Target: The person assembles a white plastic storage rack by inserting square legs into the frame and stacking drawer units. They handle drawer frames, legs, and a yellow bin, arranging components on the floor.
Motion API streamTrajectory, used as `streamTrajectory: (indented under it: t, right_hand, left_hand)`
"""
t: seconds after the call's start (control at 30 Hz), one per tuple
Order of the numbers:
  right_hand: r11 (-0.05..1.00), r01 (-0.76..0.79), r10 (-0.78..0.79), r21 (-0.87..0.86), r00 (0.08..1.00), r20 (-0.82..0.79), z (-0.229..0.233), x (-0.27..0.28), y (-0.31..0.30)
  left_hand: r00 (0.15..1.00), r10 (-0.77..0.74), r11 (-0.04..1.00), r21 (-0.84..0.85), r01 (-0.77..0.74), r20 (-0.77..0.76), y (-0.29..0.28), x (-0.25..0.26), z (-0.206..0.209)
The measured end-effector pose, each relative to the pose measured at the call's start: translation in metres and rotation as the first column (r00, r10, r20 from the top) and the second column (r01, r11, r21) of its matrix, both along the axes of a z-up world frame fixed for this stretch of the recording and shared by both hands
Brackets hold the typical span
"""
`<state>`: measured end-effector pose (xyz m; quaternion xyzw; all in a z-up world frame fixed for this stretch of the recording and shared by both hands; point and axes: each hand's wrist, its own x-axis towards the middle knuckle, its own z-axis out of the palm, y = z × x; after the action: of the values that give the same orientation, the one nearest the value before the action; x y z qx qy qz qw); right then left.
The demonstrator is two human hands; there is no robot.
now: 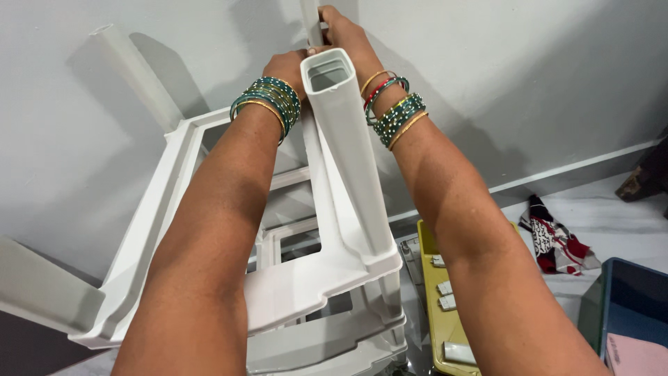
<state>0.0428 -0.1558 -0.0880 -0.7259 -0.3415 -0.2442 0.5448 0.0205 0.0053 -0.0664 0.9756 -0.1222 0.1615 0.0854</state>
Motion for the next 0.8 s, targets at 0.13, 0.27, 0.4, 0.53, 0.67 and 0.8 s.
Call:
streamTrajectory:
  t: [0.13,0.27,0.4,0.53,0.67,0.8]
  right_hand:
    - [0.914,-0.233,0.321,0.331,0.916,-0.242,-0.01,0.003,-0.009]
    - [0.913,-0.086,0.082,0.4,0.996,0.028,0.011,-0.006,-0.017]
    - [0.88,-0.17,0.253,0.443,0.958,-0.135,0.028,-0.05,-0.029]
    - [0.957,0.083,-0.042,0.277,0.988,-0.151,0.022,-0.04,-0.032]
    - [0.952,0.275,-0.264,0.133,0.96,-0.094,0.015,-0.013,-0.032]
    - [0.964,0.137,-0.13,0.226,0.99,-0.046,0.013,-0.02,-0.026]
  left_hand:
    - [0.999,0.011,1.0,-0.014,-0.011,0.034,-0.003,-0.001,-0.003]
    - [0.999,0.016,0.999,-0.037,-0.015,0.04,-0.004,-0.006,-0.003]
    - [1.0,0.002,0.994,-0.113,-0.001,0.003,-0.005,-0.016,0.004]
    - [0.998,0.003,0.986,-0.167,-0.014,-0.065,-0.007,-0.025,0.009]
    - [0.998,0.0,0.975,-0.22,-0.015,-0.07,-0.01,-0.03,0.009]
    - [0.999,-0.04,0.976,-0.213,0.044,0.026,-0.008,-0.037,0.013]
